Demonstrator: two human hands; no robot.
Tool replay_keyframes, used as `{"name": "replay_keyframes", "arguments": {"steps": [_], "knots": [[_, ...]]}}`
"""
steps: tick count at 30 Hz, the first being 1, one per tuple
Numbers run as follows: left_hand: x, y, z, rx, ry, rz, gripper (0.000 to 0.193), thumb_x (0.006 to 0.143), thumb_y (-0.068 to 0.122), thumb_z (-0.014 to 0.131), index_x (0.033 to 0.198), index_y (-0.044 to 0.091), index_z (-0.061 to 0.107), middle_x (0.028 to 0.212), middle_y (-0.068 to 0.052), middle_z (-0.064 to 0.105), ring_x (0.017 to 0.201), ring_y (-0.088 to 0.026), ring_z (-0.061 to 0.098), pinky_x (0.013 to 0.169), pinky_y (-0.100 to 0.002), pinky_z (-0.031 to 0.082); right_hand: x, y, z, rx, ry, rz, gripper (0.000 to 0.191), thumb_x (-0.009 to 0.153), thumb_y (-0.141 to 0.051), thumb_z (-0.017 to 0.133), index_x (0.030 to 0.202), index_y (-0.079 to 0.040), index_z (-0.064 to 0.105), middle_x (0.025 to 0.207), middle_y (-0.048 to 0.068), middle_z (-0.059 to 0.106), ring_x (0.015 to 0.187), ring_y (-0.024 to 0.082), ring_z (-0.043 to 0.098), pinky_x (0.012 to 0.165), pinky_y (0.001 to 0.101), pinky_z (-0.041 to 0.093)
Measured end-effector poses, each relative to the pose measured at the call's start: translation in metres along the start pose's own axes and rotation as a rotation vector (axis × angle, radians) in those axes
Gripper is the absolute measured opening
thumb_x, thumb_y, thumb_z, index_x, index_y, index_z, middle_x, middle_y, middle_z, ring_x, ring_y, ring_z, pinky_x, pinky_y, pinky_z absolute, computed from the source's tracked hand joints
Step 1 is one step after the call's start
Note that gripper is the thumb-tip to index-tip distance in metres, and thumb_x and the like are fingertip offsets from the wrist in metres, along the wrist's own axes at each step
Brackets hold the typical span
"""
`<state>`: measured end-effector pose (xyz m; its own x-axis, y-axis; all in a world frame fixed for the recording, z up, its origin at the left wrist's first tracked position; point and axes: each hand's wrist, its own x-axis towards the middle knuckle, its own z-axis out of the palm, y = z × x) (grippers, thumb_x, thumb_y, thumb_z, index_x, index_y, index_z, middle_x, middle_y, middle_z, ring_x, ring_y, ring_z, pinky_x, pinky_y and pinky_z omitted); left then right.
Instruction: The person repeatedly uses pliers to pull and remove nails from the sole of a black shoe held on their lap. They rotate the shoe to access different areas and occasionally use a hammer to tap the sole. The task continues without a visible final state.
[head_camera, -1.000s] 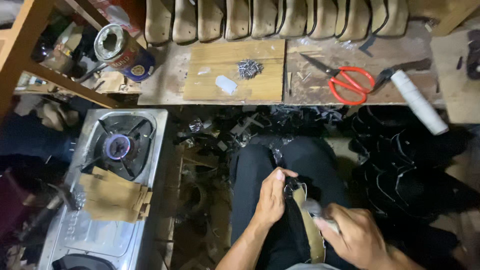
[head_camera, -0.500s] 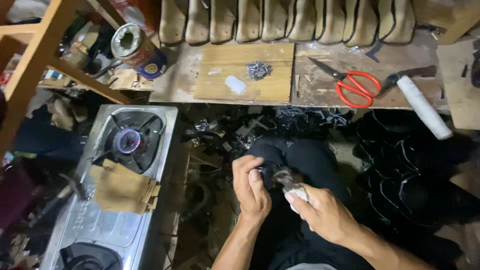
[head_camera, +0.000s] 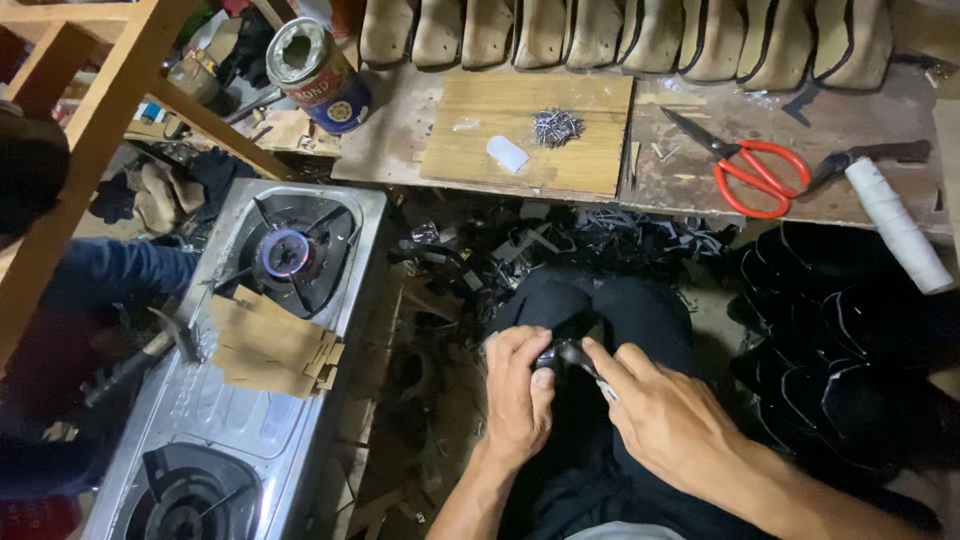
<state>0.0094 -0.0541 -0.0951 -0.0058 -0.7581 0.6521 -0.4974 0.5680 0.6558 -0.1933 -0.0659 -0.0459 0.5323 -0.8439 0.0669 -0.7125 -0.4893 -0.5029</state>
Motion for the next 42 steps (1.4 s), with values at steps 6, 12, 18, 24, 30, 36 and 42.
{"name": "replay_keyframes", "arguments": {"steps": [6,12,18,24,30,36,42], "knots": [[0.014,0.019,-0.014,0.213,-0.192,-0.264,0.036,0.100,0.015,0.054,0.132,-0.003,0.056,0.124,-0.020,0.063,0.114,-0.041,0.057,0.091,-0.047,0.048,0.010,0.000,0.056,0.075,0.260,0.016,0.055,0.084,-0.008,0.065,0.137,-0.002,0.054,0.094,0.017,0.065,0.069,0.038,0.070,0.058,0.0444,0.058],[0.013,0.031,-0.018,0.168,-0.188,-0.261,0.032,0.096,0.006,0.057,0.127,-0.003,0.060,0.123,-0.020,0.064,0.112,-0.040,0.060,0.098,-0.046,0.050,-0.006,-0.007,0.060,0.171,0.169,0.086,0.057,0.083,-0.008,0.064,0.139,-0.004,0.053,0.093,0.017,0.065,0.070,0.038,0.071,0.059,0.0447,0.057],[0.005,0.034,-0.009,0.137,-0.124,-0.245,0.030,0.094,0.003,0.058,0.123,-0.004,0.063,0.123,-0.019,0.067,0.116,-0.038,0.062,0.097,-0.043,0.052,-0.013,-0.014,0.039,0.151,-0.072,0.208,0.059,0.087,-0.013,0.062,0.144,-0.007,0.049,0.106,0.017,0.067,0.074,0.041,0.070,0.064,0.0492,0.056],[0.004,0.030,-0.016,0.115,-0.164,-0.252,0.027,0.094,0.001,0.061,0.120,-0.003,0.065,0.124,-0.019,0.069,0.116,-0.038,0.064,0.099,-0.044,0.053,-0.011,-0.022,0.056,0.245,0.094,0.198,0.051,0.089,-0.012,0.057,0.139,-0.006,0.051,0.102,0.018,0.067,0.082,0.041,0.071,0.068,0.0483,0.057],[0.000,0.033,-0.017,0.090,-0.159,-0.188,0.030,0.091,-0.001,0.060,0.120,-0.003,0.063,0.124,-0.021,0.069,0.117,-0.040,0.064,0.098,-0.044,0.053,-0.021,-0.024,0.046,0.209,-0.143,0.288,0.050,0.090,-0.016,0.061,0.136,-0.003,0.049,0.107,0.017,0.067,0.084,0.040,0.070,0.069,0.0500,0.055],[-0.004,0.023,-0.025,0.082,-0.145,-0.250,0.028,0.095,0.001,0.059,0.122,-0.002,0.065,0.121,-0.019,0.071,0.114,-0.038,0.066,0.098,-0.042,0.054,-0.024,-0.006,0.054,0.130,-0.127,0.143,0.060,0.086,-0.015,0.060,0.144,-0.003,0.048,0.100,0.017,0.066,0.078,0.037,0.071,0.067,0.0468,0.057],[-0.002,-0.009,-0.031,-0.341,-0.053,-0.656,0.031,0.104,0.011,0.049,0.126,0.001,0.069,0.119,-0.010,0.077,0.103,-0.018,0.072,0.093,-0.031,0.055,-0.080,0.057,0.043,0.019,-0.718,-0.090,0.050,0.099,-0.026,0.064,0.141,-0.002,0.050,0.112,0.014,0.063,0.093,0.029,0.070,0.079,0.0391,0.056]]}}
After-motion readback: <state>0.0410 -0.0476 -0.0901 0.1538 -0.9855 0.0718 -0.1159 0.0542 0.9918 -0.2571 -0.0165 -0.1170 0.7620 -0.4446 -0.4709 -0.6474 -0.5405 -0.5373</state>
